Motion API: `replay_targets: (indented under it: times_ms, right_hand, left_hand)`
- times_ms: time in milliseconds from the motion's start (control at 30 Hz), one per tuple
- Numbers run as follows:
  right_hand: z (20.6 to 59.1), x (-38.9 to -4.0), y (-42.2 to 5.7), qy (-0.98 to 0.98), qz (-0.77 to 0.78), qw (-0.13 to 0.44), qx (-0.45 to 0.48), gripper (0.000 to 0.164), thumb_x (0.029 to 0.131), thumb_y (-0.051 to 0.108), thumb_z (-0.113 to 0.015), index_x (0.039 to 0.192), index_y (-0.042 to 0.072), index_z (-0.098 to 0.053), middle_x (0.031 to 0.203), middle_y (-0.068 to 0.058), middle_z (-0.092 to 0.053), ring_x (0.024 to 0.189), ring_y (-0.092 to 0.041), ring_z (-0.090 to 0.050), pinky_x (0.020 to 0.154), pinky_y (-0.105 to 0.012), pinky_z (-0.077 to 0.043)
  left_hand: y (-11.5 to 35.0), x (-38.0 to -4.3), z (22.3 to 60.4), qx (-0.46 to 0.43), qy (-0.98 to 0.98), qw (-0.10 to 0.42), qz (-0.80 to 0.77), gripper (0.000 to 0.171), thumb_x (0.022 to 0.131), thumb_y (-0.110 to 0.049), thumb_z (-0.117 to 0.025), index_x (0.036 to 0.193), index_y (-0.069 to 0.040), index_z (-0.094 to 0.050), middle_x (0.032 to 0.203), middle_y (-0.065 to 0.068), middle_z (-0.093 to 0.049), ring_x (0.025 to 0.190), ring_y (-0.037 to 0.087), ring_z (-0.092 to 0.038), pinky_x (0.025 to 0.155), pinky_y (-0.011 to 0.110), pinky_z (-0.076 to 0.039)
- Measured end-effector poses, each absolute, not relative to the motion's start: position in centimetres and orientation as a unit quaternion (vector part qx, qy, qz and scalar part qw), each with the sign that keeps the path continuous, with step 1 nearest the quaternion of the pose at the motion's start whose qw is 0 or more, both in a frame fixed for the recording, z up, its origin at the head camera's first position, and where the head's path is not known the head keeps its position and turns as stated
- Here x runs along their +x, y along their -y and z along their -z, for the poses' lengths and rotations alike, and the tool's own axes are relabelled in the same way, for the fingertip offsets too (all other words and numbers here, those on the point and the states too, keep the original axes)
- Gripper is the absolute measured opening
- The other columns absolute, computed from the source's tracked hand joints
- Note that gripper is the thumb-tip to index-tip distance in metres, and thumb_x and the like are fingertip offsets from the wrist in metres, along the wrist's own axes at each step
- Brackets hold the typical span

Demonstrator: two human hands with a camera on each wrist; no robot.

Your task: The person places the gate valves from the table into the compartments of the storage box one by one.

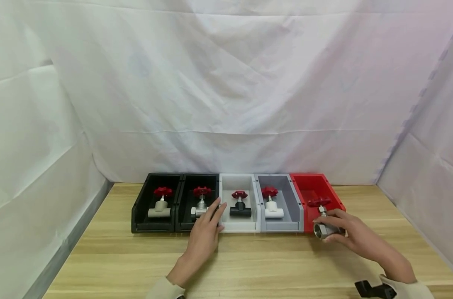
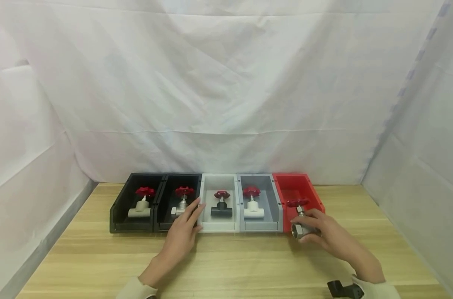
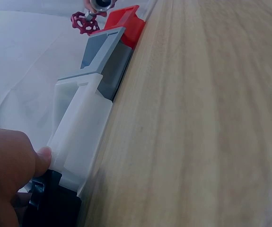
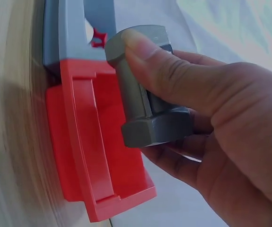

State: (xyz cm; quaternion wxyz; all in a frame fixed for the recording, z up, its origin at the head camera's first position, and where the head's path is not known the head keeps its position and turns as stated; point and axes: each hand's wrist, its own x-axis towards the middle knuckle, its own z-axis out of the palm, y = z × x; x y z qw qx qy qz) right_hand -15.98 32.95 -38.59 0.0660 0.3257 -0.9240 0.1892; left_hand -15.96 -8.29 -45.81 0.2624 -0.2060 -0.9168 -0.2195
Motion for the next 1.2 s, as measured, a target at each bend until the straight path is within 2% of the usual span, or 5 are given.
replay_targets:
  times_ms: [200,433,667,967,1200]
  right_hand:
    - [38.8,-17.4,-33.4,0.926,-0.184,0.062,0.323,0.045,0.077,0.034,-0.077,0.12,0.024,-0.066,0.109,0.003,-0.056,0.089,-0.01,-0.053,0.07,-0.028,-0.052]
    - [39.2,-19.1,-33.7,0.923,-0.182,0.077,0.331,0.045,0.079,0.027,-0.077,0.122,0.021,-0.065,0.109,0.003,-0.057,0.092,-0.01,-0.055,0.073,-0.032,-0.052]
    - [39.2,-20.8,-33.6,0.928,-0.178,0.071,0.319,0.047,0.078,0.024,-0.079,0.123,0.017,-0.065,0.109,-0.004,-0.058,0.094,-0.02,-0.056,0.073,-0.04,-0.053]
    - [39.5,-22.8,-33.7,0.934,-0.186,0.033,0.303,0.045,0.081,0.026,-0.077,0.122,0.012,-0.066,0.109,-0.007,-0.06,0.095,-0.023,-0.057,0.077,-0.045,-0.051]
    - [39.9,-23.8,-33.6,0.938,-0.184,0.006,0.294,0.047,0.08,0.022,-0.078,0.123,0.009,-0.065,0.109,-0.008,-0.059,0.095,-0.023,-0.057,0.077,-0.042,-0.052]
  left_hand:
    - [8.2,-15.9,45.9,-0.207,0.918,0.26,0.218,0.066,0.083,-0.01,-0.075,0.143,-0.013,-0.045,0.15,0.006,-0.036,0.079,0.02,-0.054,0.07,0.036,-0.047]
    - [8.3,-16.1,45.8,-0.21,0.917,0.264,0.215,0.066,0.085,-0.011,-0.074,0.144,-0.013,-0.045,0.15,0.006,-0.036,0.08,0.02,-0.055,0.068,0.034,-0.047]
    - [8.3,-16.1,45.8,-0.208,0.918,0.265,0.212,0.064,0.085,-0.012,-0.073,0.143,-0.013,-0.045,0.15,0.005,-0.035,0.08,0.02,-0.055,0.067,0.033,-0.046]
    - [8.3,-15.9,45.8,-0.206,0.918,0.263,0.213,0.065,0.085,-0.012,-0.073,0.144,-0.014,-0.045,0.15,0.005,-0.035,0.082,0.02,-0.055,0.069,0.034,-0.047]
    - [8.2,-15.9,45.8,-0.211,0.914,0.27,0.216,0.066,0.083,-0.011,-0.075,0.142,-0.012,-0.046,0.149,0.007,-0.037,0.08,0.019,-0.054,0.068,0.034,-0.047]
